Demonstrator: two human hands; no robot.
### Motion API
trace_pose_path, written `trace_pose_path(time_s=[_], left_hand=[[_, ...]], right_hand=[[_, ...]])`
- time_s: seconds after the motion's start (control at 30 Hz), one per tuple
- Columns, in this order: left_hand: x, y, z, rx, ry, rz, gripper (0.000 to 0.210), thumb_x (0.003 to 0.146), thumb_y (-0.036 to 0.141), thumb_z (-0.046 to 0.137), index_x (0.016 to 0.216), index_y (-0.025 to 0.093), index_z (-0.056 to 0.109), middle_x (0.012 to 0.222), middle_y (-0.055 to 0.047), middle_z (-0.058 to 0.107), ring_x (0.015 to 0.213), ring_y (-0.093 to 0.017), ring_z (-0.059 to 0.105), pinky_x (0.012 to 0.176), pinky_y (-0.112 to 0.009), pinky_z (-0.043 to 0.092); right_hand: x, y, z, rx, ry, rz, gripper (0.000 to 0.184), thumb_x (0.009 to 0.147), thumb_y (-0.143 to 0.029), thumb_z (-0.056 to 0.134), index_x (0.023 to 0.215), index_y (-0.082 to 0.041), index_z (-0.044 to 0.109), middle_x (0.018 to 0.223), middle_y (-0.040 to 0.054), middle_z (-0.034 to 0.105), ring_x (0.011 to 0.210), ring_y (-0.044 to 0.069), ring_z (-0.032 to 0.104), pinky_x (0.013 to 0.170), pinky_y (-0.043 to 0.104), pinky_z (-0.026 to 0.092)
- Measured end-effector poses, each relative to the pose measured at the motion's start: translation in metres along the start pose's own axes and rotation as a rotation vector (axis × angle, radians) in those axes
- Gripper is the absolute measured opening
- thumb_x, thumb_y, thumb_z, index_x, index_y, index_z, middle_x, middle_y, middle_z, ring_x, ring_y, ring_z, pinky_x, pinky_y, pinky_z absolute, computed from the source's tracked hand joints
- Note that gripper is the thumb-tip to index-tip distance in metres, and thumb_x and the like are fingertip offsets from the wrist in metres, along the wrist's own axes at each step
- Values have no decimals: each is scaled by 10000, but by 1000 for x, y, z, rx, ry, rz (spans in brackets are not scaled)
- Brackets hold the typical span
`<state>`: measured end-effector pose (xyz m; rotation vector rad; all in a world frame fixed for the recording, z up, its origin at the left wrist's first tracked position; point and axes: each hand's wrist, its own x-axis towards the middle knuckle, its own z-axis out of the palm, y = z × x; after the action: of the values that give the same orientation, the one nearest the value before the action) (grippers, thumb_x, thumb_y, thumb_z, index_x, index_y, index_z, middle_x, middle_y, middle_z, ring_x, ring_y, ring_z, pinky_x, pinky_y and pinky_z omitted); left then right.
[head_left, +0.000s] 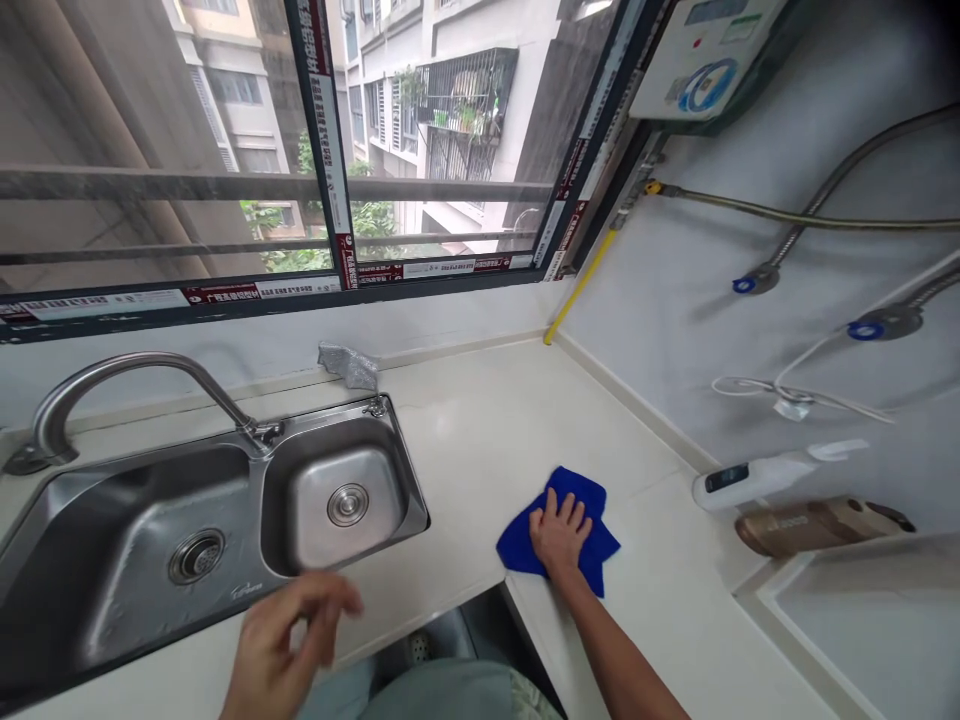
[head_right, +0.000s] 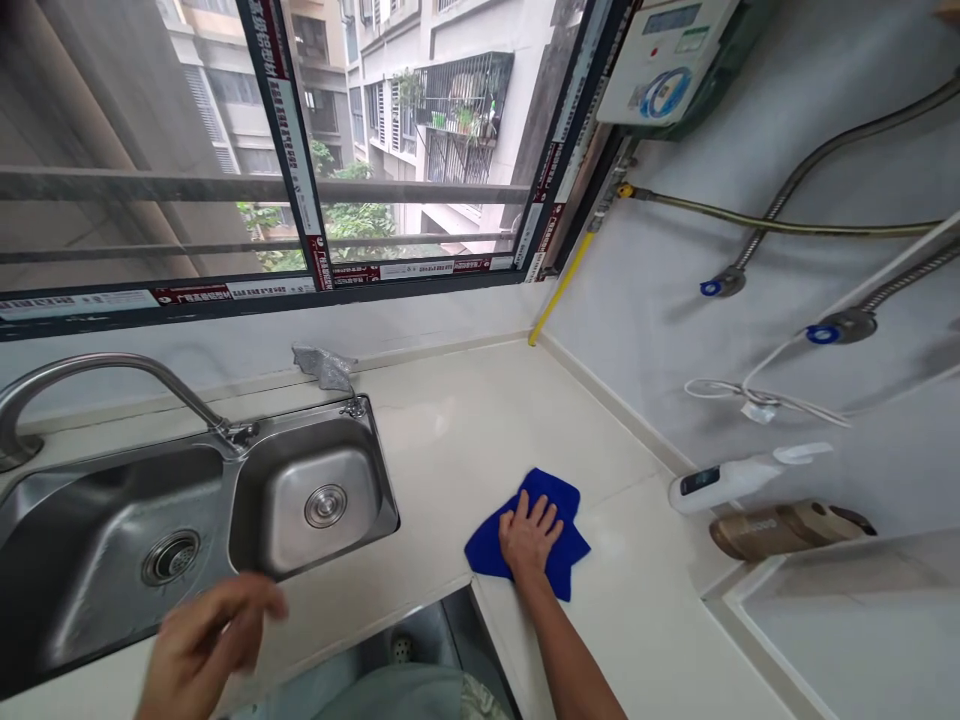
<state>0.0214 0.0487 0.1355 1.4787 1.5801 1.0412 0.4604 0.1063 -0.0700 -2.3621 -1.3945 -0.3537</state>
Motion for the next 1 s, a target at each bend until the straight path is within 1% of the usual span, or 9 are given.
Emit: trace_pose_path(time_s=[0.07, 0.17, 0.23, 0.27, 0.33, 0.47, 0.63, 0.9, 1.0], left_hand=[[13, -23, 8, -60, -32, -107, 510, 792, 664, 609, 983, 195, 676, 821, -32, 707, 509, -127, 500, 511, -276, 448], [13, -78, 7, -77, 157, -345, 556, 707, 663, 574, 993, 195, 663, 840, -40, 745, 497, -145, 497, 521, -289, 453], [2, -115, -1, 76, 187, -464, 435, 702, 546, 562, 968, 222, 675, 832, -23, 761, 611, -191, 607, 585, -284, 478], [-4, -130, -5, 126, 182, -510, 393, 705, 518, 542, 947, 238, 673, 802, -7, 760, 574, -196, 605, 567, -290, 473], [-15, -151, -11, 167, 143, -478, 352, 736, 496, 513, 956, 266, 664, 777, 24, 754, 535, -189, 604, 576, -290, 479], [-21, -158, -6, 335, 118, -334, 314, 783, 464, 502, 952, 274, 687, 714, 22, 715, 627, -193, 646, 629, -270, 464], [-21, -154, 11, 580, 232, -371, 404, 860, 463, 434, 1097, 263, 693, 714, -17, 693, 560, -192, 586, 553, -273, 380], [-32, -172, 17, 569, 246, -224, 401, 893, 459, 407, 1068, 246, 699, 869, -40, 743, 671, -192, 641, 570, -256, 402], [-31, -177, 18, 602, 270, -176, 417, 907, 456, 394, 1071, 233, 707, 918, -50, 754, 698, -189, 656, 567, -253, 400]], right_hand=[[0, -23, 7, 17, -12, -27, 602, 928, -317, 329, 1460, -53, 426, 1528, 276, 321, 1431, 490, 187, 1058, 754, 204], [-6, -41, 10, 40, -50, -102, 595, 929, -309, 361, 1488, -108, 398, 1556, 217, 316, 1452, 456, 173, 1090, 728, 201], [-14, -43, 6, 49, -77, -162, 586, 934, -302, 375, 1497, -142, 389, 1573, 179, 306, 1467, 418, 173, 1120, 690, 207], [-19, -41, 2, 51, -90, -190, 579, 937, -298, 381, 1498, -158, 391, 1583, 162, 296, 1473, 398, 176, 1137, 664, 210], [-30, -32, -9, 56, -121, -256, 567, 943, -289, 386, 1500, -187, 388, 1604, 130, 263, 1481, 360, 184, 1164, 616, 217], [-53, -2, -35, 72, -176, -432, 576, 952, -260, 365, 1526, -215, 331, 1632, 85, 198, 1493, 305, 179, 1187, 555, 244], [-84, 43, -67, 94, -230, -577, 591, 964, -254, 346, 1549, -239, 267, 1636, 62, 186, 1492, 281, 195, 1186, 547, 284], [-153, 130, -117, 42, -337, -697, 638, 941, -276, 401, 1559, -275, 243, 1629, 62, 207, 1477, 316, 240, 1156, 563, 351], [-169, 146, -127, 20, -329, -732, 666, 920, -296, 429, 1559, -284, 243, 1616, 65, 247, 1461, 321, 280, 1127, 538, 396]])
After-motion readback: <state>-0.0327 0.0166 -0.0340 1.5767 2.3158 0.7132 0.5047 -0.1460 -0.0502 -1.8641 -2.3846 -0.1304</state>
